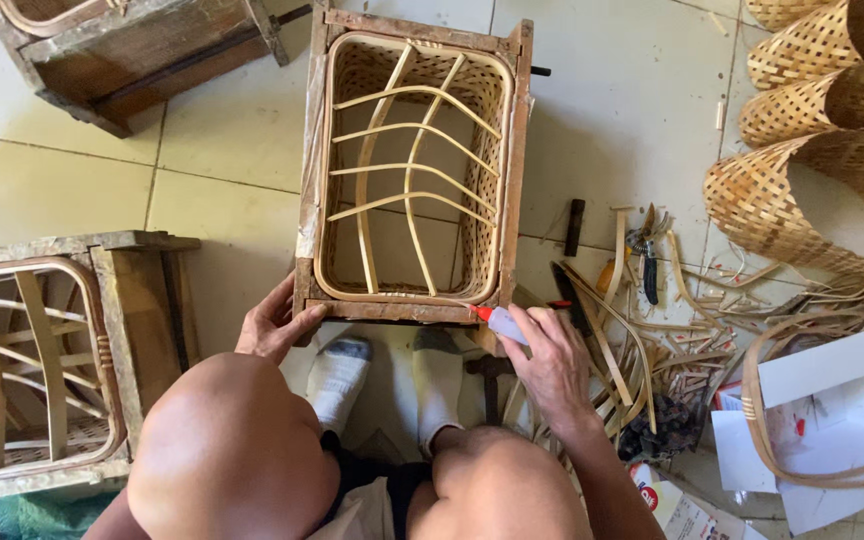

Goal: The person assembles a rectangular woven basket by inserting bamboo strips into a wooden mold, tapping them with a hammer, applying glue to the joints, and securing the frame with a curved bamboo piece. The person uses pliers to trim excess material and continues to adjust the basket's structure.

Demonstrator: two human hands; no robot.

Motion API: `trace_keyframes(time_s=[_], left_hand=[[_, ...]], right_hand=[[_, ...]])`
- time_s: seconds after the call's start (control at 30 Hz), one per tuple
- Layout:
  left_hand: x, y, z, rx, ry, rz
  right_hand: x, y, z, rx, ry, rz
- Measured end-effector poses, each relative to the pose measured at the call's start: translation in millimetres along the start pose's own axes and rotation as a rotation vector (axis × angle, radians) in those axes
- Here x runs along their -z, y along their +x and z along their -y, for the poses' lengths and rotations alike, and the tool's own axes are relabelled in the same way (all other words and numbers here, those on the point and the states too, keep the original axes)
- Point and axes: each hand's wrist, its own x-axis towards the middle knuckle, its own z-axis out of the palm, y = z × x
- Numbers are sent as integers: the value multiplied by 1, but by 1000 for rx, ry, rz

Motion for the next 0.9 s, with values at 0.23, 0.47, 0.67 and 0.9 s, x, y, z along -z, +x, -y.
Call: trace_keyframes(time_s=[0.23,0.47,0.67,0.9], left_hand=[[-8,-5,-19,43,45,-66],[-7,-2,-13,-28,-22,-26],[-8,-4,-12,-42,-43,-51],[-6,-5,-16,-35,-36,-37]], right_hand=[[-19,-2,-16,69,-76,2],[1,5,-6,20,-23,40],[1,21,17,77,14,35],[-6,28,17,162,-45,73]])
